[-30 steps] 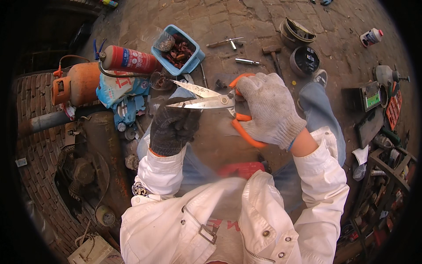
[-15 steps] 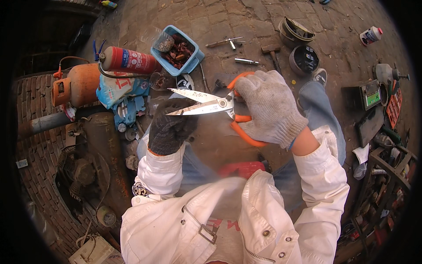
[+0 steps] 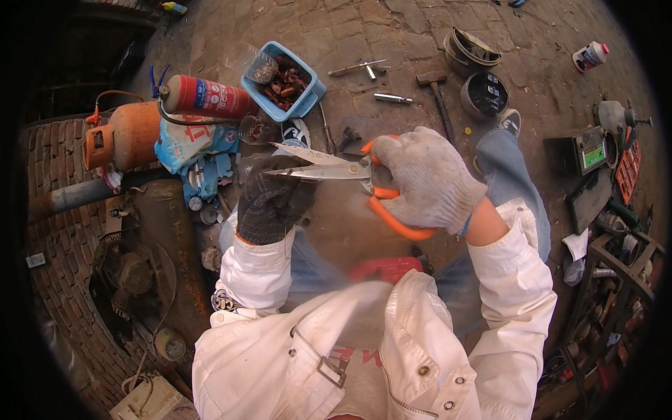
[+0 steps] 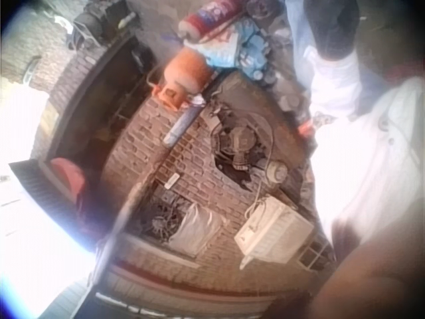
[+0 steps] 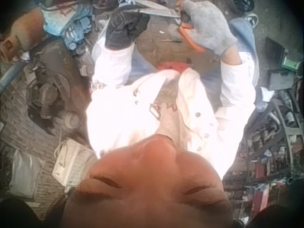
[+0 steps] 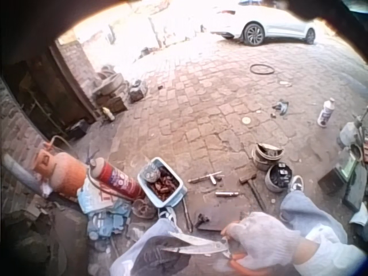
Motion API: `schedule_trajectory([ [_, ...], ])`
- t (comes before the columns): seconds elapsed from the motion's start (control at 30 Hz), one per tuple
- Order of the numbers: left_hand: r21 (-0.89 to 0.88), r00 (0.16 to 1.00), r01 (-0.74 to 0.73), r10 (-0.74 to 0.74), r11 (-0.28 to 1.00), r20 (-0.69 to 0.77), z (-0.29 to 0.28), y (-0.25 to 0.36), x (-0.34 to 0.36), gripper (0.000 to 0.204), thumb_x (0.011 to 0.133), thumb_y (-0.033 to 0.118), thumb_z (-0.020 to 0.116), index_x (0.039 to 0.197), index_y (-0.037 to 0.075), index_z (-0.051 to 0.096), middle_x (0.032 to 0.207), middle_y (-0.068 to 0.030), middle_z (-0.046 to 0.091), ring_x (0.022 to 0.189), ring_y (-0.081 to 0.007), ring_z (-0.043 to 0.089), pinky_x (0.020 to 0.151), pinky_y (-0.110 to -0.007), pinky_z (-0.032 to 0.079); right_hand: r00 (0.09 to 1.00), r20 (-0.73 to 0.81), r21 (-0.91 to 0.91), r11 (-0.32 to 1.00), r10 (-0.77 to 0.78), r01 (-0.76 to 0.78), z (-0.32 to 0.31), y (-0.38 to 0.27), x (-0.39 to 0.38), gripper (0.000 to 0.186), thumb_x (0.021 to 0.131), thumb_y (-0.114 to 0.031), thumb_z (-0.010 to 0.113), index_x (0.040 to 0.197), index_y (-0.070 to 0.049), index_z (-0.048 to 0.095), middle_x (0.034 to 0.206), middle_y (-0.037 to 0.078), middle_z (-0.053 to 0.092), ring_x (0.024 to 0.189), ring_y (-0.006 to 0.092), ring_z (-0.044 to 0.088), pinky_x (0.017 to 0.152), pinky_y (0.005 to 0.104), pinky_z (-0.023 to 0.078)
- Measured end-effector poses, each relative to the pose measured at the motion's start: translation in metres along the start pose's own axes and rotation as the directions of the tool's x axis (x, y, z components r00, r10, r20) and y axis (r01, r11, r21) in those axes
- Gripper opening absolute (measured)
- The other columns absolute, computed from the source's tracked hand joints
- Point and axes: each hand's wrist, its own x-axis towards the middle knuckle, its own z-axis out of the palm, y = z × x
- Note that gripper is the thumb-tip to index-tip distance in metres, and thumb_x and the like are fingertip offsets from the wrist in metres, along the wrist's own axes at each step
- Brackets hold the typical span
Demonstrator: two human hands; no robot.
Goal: The person uses orange-handled tin snips to cut a small metal piece while sitting on the ground. They repeatedly reposition the metal and snips to make successive cuts.
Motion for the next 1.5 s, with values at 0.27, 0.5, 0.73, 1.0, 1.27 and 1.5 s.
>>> schedule_trajectory([
  [0.27,-0.01,0.972,0.116,-0.111,0.993,0.206,-0.013,0.008,0.009,0.034,0.084,0.022,0.071,0.103,-0.004,0.061,0.096,-0.0084,0.065,0.087,-0.0155,0.065,0.075,-0.024,0.055,0.981,0.181,0.339,0.932,0.071,-0.13,0.008,0.001,0.001,0.036,0.076,-0.026,0.07,0.099,-0.002,0.058,0.079,0.02,0.063,0.082,0.0427,0.062,0.067,0.0457,0.048],
  [0.5,-0.029,0.992,0.087,-0.084,0.996,0.093,-0.009,0.008,0.007,0.032,0.083,0.019,0.071,0.103,-0.004,0.061,0.098,-0.009,0.065,0.087,-0.0157,0.066,0.075,-0.024,0.055,0.988,0.051,0.113,0.982,0.147,-0.152,0.002,-0.008,0.002,0.039,0.075,-0.023,0.071,0.106,-0.004,0.057,0.089,0.018,0.063,0.085,0.0388,0.06,0.076,0.0452,0.047],
  [0.73,0.026,0.995,-0.033,0.03,0.999,0.099,-0.005,0.002,0.011,0.03,0.083,0.024,0.069,0.092,-0.004,0.061,0.084,-0.0086,0.062,0.074,-0.0157,0.059,0.061,-0.023,0.047,0.988,-0.08,0.065,0.989,0.135,-0.13,0.005,-0.007,0.001,0.047,0.074,-0.024,0.073,0.115,-0.008,0.056,0.093,0.015,0.062,0.088,0.0363,0.059,0.078,0.0447,0.046],
  [1.0,0.272,0.937,-0.347,0.32,0.898,0.138,0.012,0.001,0.02,0.028,0.086,0.024,0.061,0.075,-0.002,0.058,0.067,-0.0034,0.05,0.051,-0.0086,0.04,0.045,-0.023,0.027,0.966,-0.09,0.06,0.969,0.243,-0.239,0.014,-0.01,0.002,0.041,0.077,-0.027,0.072,0.108,-0.005,0.058,0.09,0.016,0.064,0.083,0.0384,0.06,0.074,0.0467,0.046],
  [1.27,0.469,0.88,-0.411,0.475,0.782,-0.02,0.03,0.0,0.011,0.011,0.083,0.007,0.055,0.081,-0.001,0.062,0.069,-0.0023,0.054,0.053,-0.0065,0.044,0.046,-0.02,0.032,0.966,-0.093,0.069,0.969,0.242,-0.236,0.014,-0.017,0.002,0.039,0.075,-0.028,0.073,0.102,-0.005,0.058,0.087,0.015,0.064,0.082,0.0379,0.06,0.072,0.0456,0.046],
  [1.5,0.746,0.817,-0.435,0.569,0.504,0.092,0.037,-0.014,0.007,0.028,0.09,0.02,0.055,0.08,-0.004,0.063,0.079,-0.0071,0.061,0.067,-0.0133,0.054,0.06,-0.027,0.042,0.958,-0.222,0.035,0.983,0.183,-0.18,0.022,-0.026,0.006,0.044,0.067,-0.027,0.077,0.104,-0.008,0.06,0.09,0.01,0.065,0.083,0.0307,0.062,0.075,0.0416,0.045],
])
